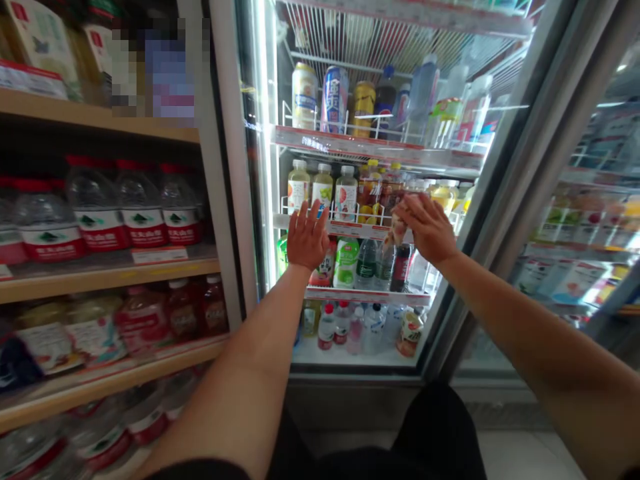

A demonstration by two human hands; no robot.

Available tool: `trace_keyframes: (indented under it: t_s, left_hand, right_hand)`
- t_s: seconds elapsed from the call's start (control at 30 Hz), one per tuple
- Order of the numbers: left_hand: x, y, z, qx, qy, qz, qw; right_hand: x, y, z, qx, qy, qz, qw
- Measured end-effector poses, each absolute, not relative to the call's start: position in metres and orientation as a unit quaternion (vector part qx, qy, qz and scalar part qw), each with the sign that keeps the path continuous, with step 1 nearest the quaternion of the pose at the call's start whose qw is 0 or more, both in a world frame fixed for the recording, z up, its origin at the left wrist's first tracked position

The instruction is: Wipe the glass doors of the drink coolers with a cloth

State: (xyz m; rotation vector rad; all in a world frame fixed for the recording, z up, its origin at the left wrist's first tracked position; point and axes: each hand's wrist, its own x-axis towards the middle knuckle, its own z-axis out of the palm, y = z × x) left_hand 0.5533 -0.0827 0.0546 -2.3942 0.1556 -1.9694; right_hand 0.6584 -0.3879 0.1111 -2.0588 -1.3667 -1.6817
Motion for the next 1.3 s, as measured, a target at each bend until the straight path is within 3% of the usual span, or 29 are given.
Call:
trace_keyframes:
  t_s: [0.1, 0.27, 0.33, 0.53, 0.73, 1.0, 1.2, 1.3]
  left_hand:
    - [0.553, -0.083, 0.054, -0.764, 0.046, -0.643, 0.03]
    - [0.553, -0.083, 0.054, -0.758, 0.05, -0.649, 0.038]
    - [0.552, -0.083, 0.054, -0.76, 0.047, -0.647, 0.039]
    - [0.552, -0.084, 0.055, -0.772, 0.048, -0.634, 0.015]
    - [0.552, -0.083, 0.054, -0.773, 0.051, -0.632, 0.014]
    - [0.556, -0.08, 0.053, -0.75, 0.053, -0.658, 0.052]
    - [0.554, -0.081, 0.053, -0.75, 0.044, -0.657, 0.059]
    - [0.552, -0.082, 0.054, -0.752, 0.047, -0.656, 0.055]
  right_hand:
    - [0.659, -0.379, 0.113, -0.677, -0.418, -0.589, 0.144]
    - [0.649, -0.369, 0.101, -0.672, -0.503, -0.542, 0.032]
    - [0.65, -0.371, 0.104, -0.673, -0.504, -0.541, 0.027]
    - [0.661, -0.369, 0.11, -0.666, -0.36, -0.616, 0.218]
    - [0.651, -0.364, 0.089, -0.678, -0.47, -0.556, 0.106]
    - [0.65, -0.366, 0.086, -0.683, -0.428, -0.577, 0.13]
    - [0.645, -0.368, 0.074, -0.686, -0.492, -0.533, 0.057]
    - [0.65, -0.371, 0.083, -0.691, -0.419, -0.575, 0.126]
